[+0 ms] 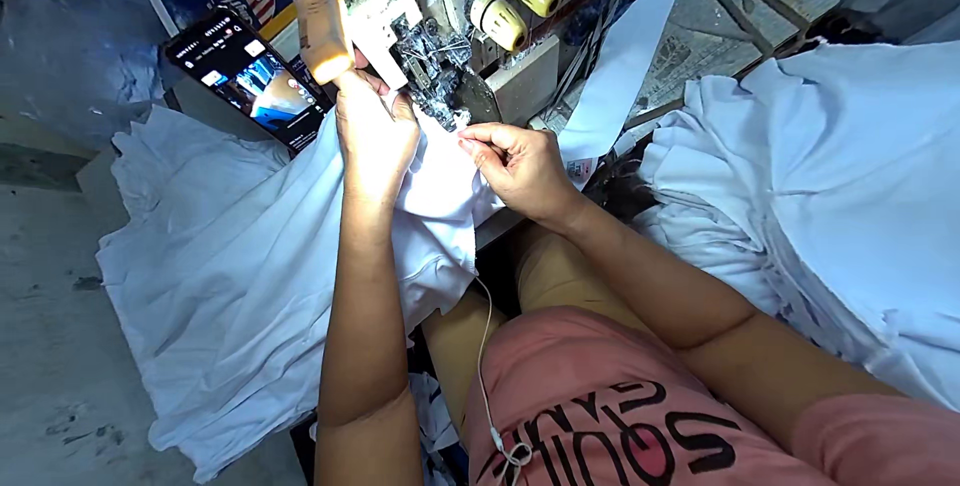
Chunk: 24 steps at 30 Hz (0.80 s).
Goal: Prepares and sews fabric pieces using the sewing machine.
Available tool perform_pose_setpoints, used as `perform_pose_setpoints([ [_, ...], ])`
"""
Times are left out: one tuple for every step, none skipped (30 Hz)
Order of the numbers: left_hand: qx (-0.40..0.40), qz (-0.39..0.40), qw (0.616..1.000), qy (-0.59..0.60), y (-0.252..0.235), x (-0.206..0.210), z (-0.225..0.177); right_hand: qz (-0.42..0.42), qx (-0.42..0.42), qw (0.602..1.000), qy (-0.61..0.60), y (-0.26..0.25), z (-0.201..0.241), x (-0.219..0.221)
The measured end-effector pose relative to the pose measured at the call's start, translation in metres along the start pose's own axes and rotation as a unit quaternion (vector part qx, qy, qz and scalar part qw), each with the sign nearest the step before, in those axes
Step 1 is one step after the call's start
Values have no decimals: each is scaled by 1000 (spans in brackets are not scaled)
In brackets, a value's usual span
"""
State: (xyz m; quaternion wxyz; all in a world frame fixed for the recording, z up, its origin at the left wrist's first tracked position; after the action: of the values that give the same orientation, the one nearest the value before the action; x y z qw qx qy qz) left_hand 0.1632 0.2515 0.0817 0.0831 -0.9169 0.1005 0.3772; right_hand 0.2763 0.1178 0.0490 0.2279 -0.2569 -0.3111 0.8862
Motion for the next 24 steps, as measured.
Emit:
perform_pose_setpoints([
  [2, -2, 1000, -2, 0, 0, -1, 1, 0, 1000, 1, -1, 0, 0],
  [2, -5, 1000, -2, 1, -1, -2, 2, 0, 1000, 3, -1, 0, 0],
  [3, -8, 1000, -3, 1, -1, -2, 3, -1, 1000, 6, -2, 0, 0],
  [4, -12, 1000, -4, 1, -1, -1, 4, -1, 1000, 9, -2, -1, 0],
  [8, -19, 1000, -4, 2, -2, 0, 6, -1, 1000, 11, -3, -1, 0],
  [11, -30, 999, -10, 3, -4, 0, 9, -1, 1000, 12, -3, -1, 1],
  [16, -42, 999, -21, 4, -6, 1, 11, -1, 1000, 13, -3, -2, 1],
  [28, -59, 997, -33, 9, -10, -1, 12, -2, 1000, 12, -3, -2, 1],
  [52, -88, 994, -46, 16, -16, -4, 13, -5, 1000, 9, -3, -2, 1],
  [87, -121, 987, -51, 26, -23, -9, 14, -8, 1000, 7, -3, -3, 0],
  [128, -147, 980, -43, 39, -31, -15, 15, -10, 1000, 4, -3, -3, 0],
  [166, -147, 975, -35, 52, -36, -20, 14, -11, 1000, 0, -3, -4, 1],
  [195, -117, 973, -38, 62, -36, -24, 14, -10, 1000, -5, -3, -5, 1],
  [210, -65, 973, -65, 71, -29, -26, 14, -9, 1000, -9, -2, -5, 1],
  [216, -10, 970, -110, 76, -19, -24, 15, -8, 1000, -13, -2, -5, 2],
  [217, 32, 965, -142, 80, -10, -20, 13, -7, 1000, -17, -1, -5, 2],
  [217, 62, 962, -155, 81, -4, -16, 11, -8, 1000, -21, -2, -5, 3],
  [219, 84, 960, -155, 81, -1, -13, 8, -10, 1000, -22, -2, -5, 3],
  [227, 100, 958, -143, 81, -1, -13, 7, -11, 1000, -21, -2, -5, 3],
  [239, 113, 957, -124, 81, -1, -14, 8, -9, 1000, -19, -1, -5, 3],
  [251, 124, 955, -96, 82, -3, -16, 10, -8, 1000, -18, -1, -6, 2],
  [257, 140, 954, -64, 84, -5, -18, 8, -10, 1000, -17, 0, -5, 1],
  [256, 164, 952, -35, 86, -8, -22, -1, -21, 1000, -16, 1, -3, -2],
  [247, 189, 950, -6, 89, -14, -27, -17, -43, 999, -13, 2, 0, -7],
])
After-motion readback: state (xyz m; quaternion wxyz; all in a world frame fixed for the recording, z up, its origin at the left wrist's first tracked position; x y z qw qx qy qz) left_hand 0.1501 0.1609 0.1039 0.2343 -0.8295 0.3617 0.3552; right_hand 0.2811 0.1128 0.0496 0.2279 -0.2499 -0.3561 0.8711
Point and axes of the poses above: each hand's wrist, its own y-axis away from the middle knuckle, its own x-axis out of the palm, z = x × y, the point moved 10 cm from there along -y, towards the middle knuckle, and after that the axes turned 15 degrees about -x, right-handed, at the moved point
